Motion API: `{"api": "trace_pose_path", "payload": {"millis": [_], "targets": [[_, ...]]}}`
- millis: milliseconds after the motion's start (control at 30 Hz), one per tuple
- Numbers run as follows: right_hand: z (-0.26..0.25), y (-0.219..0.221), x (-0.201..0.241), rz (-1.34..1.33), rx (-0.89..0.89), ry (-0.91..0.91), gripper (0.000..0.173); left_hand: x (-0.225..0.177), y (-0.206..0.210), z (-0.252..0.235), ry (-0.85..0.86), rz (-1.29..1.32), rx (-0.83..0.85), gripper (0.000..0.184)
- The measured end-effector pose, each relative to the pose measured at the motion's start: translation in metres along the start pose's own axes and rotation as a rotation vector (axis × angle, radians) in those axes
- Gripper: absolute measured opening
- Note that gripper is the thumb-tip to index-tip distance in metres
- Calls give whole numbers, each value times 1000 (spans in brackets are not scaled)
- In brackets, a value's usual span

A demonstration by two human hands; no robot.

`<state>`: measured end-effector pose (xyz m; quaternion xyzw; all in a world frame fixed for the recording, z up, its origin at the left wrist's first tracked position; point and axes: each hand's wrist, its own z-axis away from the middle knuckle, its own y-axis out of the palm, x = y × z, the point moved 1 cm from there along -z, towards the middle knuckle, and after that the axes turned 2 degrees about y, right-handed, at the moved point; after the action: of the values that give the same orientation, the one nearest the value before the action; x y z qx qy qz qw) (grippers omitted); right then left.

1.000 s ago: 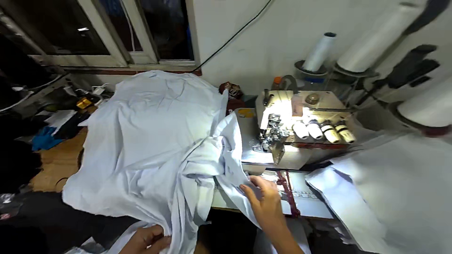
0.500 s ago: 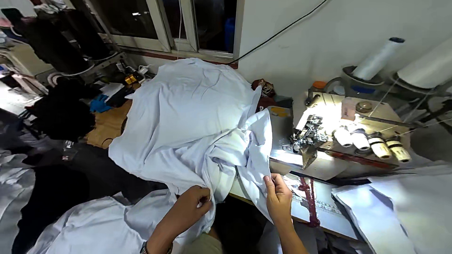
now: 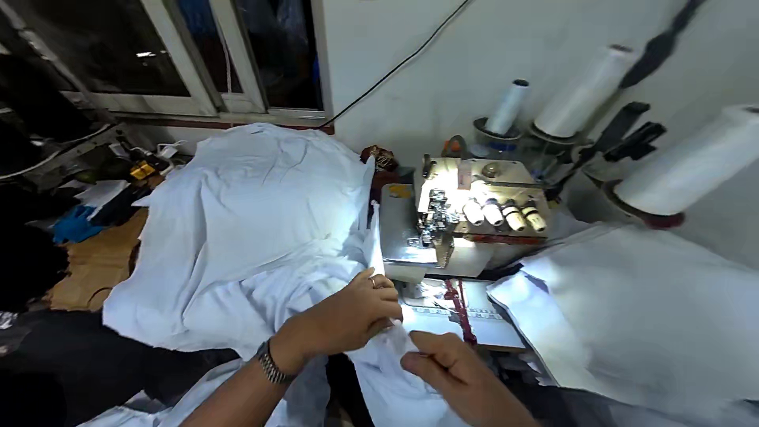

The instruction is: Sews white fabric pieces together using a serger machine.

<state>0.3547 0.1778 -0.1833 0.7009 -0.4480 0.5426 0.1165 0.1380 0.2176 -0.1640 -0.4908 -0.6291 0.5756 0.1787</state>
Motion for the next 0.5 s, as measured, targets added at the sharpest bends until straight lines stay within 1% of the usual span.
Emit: {"api": "trace_pose_path", "payload": {"millis": [67,100,133,200,267,300,333,367,400,433,467,500], "targets": [[17,-32,25,-11,-52,-8,28,10,-1,-12,23,-63,7,16],[27,-47,37,-18,-92,-8,21,13,-2,-17,5,-117,8,12],[38,-61,51,-15,-154,-2,14,14,-4,-20,-25,-157,15,9],[56,-87,81,33,-370,-2,16,14,-12,-21,-77,-163,7,9],[63,-103,102,89,-629,-37,17,6,-37,-12,-101,1,-89,13],[64,-106,103,115,-680,-46,19,-2,-57,-3,-117,129,-165,13],[66,-108,96,165,-606,-28,24,-10,-79,8,-145,258,-259,13],[67,-105,83,225,-438,31,34,-20,-101,21,-176,344,-365,13],[65,-97,68,300,-248,109,38,-28,-123,38,-185,374,-454,14],[60,-86,52,388,-51,130,37,-29,-143,59,-123,353,-480,13],[56,-80,43,472,95,111,34,-27,-162,81,-14,297,-421,13],[53,-82,44,501,153,63,31,-20,-178,103,105,240,-331,12]]}}
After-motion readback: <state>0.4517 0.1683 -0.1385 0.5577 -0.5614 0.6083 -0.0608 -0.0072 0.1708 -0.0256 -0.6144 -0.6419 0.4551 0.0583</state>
